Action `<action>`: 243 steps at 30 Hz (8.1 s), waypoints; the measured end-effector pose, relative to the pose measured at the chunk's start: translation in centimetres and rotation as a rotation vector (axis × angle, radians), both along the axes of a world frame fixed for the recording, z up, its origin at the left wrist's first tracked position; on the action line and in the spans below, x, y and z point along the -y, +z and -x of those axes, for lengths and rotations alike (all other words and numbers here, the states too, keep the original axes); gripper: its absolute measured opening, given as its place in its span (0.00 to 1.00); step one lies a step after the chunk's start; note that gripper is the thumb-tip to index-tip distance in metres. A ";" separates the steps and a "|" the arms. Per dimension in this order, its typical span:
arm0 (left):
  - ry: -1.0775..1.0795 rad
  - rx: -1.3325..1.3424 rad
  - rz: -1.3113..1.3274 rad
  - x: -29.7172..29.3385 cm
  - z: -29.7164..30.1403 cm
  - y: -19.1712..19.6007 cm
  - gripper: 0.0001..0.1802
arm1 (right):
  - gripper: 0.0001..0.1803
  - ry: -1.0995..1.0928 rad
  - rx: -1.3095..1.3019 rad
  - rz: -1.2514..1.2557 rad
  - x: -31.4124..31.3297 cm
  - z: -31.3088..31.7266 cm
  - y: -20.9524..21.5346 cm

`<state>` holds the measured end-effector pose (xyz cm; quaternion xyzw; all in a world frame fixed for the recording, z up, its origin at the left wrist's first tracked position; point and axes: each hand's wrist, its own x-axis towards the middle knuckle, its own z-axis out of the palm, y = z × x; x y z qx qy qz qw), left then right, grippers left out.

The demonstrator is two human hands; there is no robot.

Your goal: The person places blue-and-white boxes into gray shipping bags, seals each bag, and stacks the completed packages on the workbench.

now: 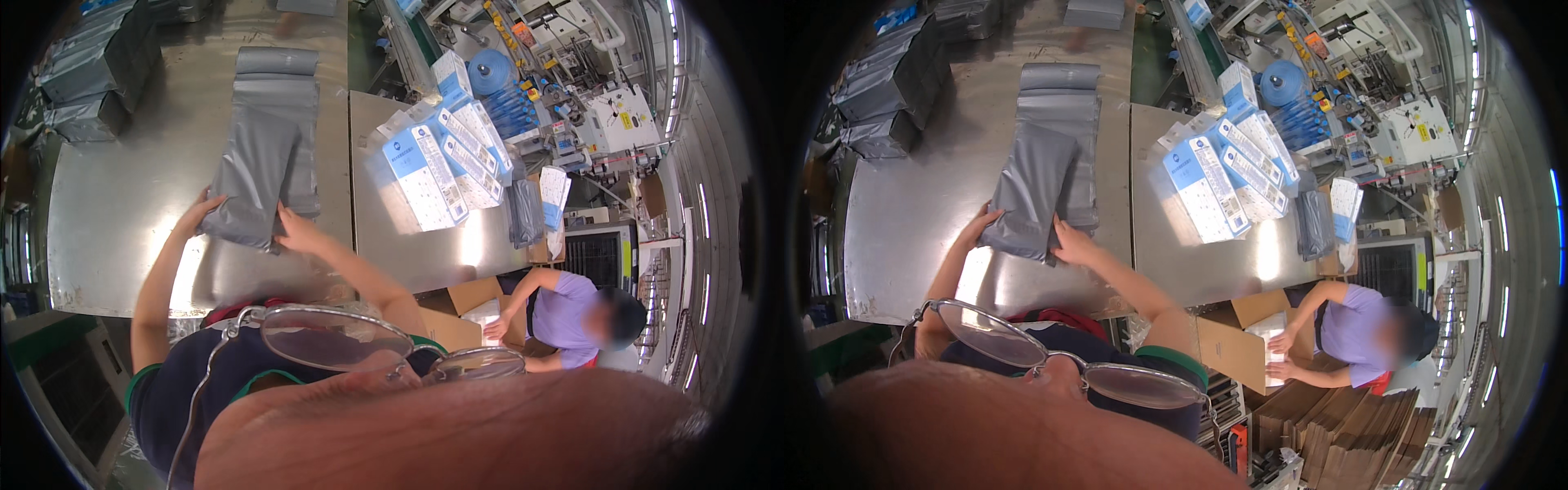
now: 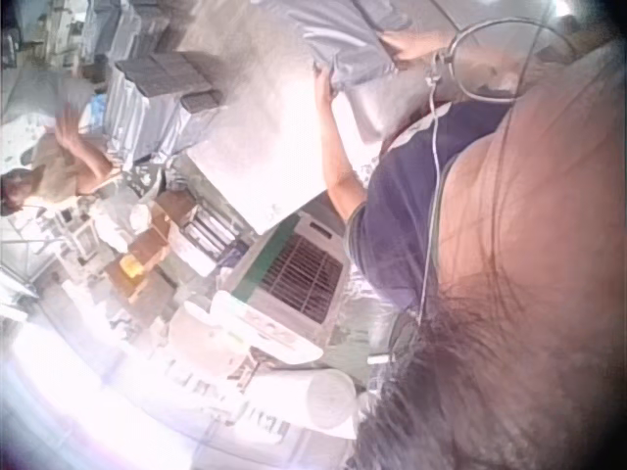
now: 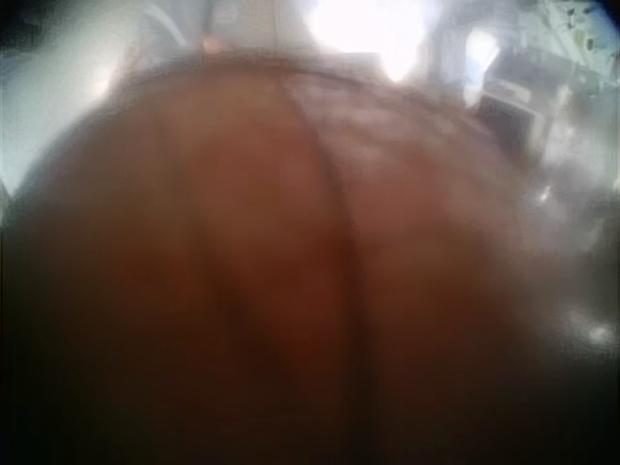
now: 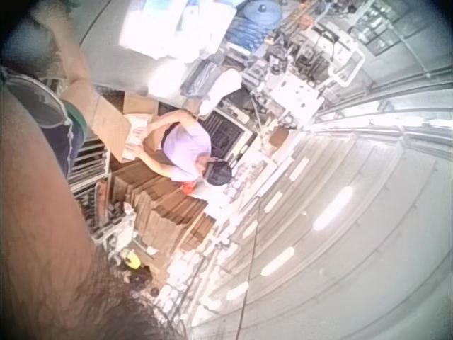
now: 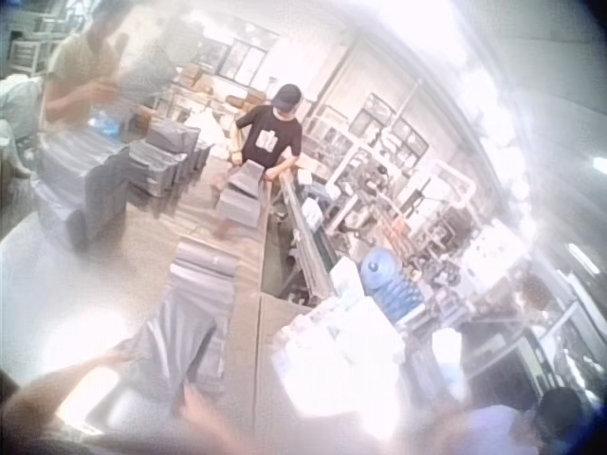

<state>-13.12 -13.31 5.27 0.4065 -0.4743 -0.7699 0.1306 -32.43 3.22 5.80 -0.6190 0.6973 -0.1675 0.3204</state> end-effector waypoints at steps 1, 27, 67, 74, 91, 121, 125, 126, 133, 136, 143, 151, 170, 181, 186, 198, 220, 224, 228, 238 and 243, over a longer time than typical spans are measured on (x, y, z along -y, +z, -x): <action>-0.068 0.050 0.084 0.7 -1.0 1.8 0.44 | 0.39 0.193 -0.135 0.317 -0.3 3.6 -1.1; -0.600 0.549 1.721 1.4 7.5 -7.5 0.09 | 0.45 -0.552 0.409 0.307 -6.5 3.6 -6.3; -0.750 0.435 1.098 -7.9 -5.6 -7.2 0.10 | 0.08 0.038 -0.210 0.477 -10.3 -2.2 -14.3; -0.278 0.349 0.482 -5.9 -4.7 -4.7 0.09 | 0.07 -0.281 0.032 -0.045 -6.1 0.9 -3.5; 0.018 0.038 0.167 -7.5 -5.8 -6.4 0.05 | 0.06 -0.466 0.412 0.500 0.7 -10.0 -5.0; 0.005 0.591 0.956 3.9 5.5 -8.4 0.17 | 0.21 -0.445 -0.173 0.253 6.1 4.6 -7.5; 0.163 0.064 0.187 2.9 4.6 -1.3 0.28 | 0.42 -0.312 -0.126 0.062 5.6 1.5 -3.8; 0.130 0.198 0.023 3.2 5.1 0.2 0.31 | 0.43 -0.265 -0.095 0.040 5.0 0.8 -2.4; -0.104 0.261 0.801 10.5 -13.8 2.6 0.49 | 0.45 -0.269 -0.299 0.319 -1.2 9.9 2.1; -0.355 0.925 1.233 11.7 -18.3 6.1 0.51 | 0.46 -0.575 -0.717 0.054 -8.8 23.3 4.5; -0.531 1.845 1.378 11.3 -18.3 6.5 0.32 | 0.57 -0.414 -1.044 -0.173 -13.6 32.9 4.0; -0.563 0.523 1.724 -1.0 1.1 -2.5 0.18 | 0.49 -0.118 -0.840 -0.129 -7.6 24.4 5.9; -0.478 0.601 1.317 4.0 9.4 -7.7 0.11 | 0.25 -0.374 0.603 -0.083 5.1 10.7 -5.1; -0.157 0.276 1.689 1.5 8.7 -4.2 0.04 | 0.29 -0.551 -0.432 0.506 7.0 6.2 -4.2; 0.184 0.116 1.183 -1.0 7.5 -5.9 0.04 | 0.21 -0.969 -0.264 0.694 3.9 3.1 -7.5; -1.122 0.375 0.885 -7.1 -4.9 -8.8 0.11 | 0.12 0.155 -0.240 0.476 -12.3 -2.7 -14.7; -0.006 0.017 0.165 -9.2 -4.8 -5.2 0.06 | 0.05 -0.393 0.439 0.511 0.9 -9.6 -5.1; -0.041 0.093 0.084 -8.3 -5.9 -6.1 0.07 | 0.07 -0.356 0.188 0.243 -13.9 -3.6 -8.4; -0.109 0.023 0.130 -8.2 -5.5 -5.9 0.06 | 0.12 -0.363 0.226 0.107 -10.1 -3.9 -4.1; -0.132 -0.124 0.133 -8.3 -3.5 -4.7 0.06 | 0.03 -0.742 0.587 0.388 -4.5 -5.4 -3.7; -0.323 0.231 0.397 -7.6 -4.8 -8.5 0.10 | 0.04 -0.408 0.275 0.341 -12.9 -3.1 -3.7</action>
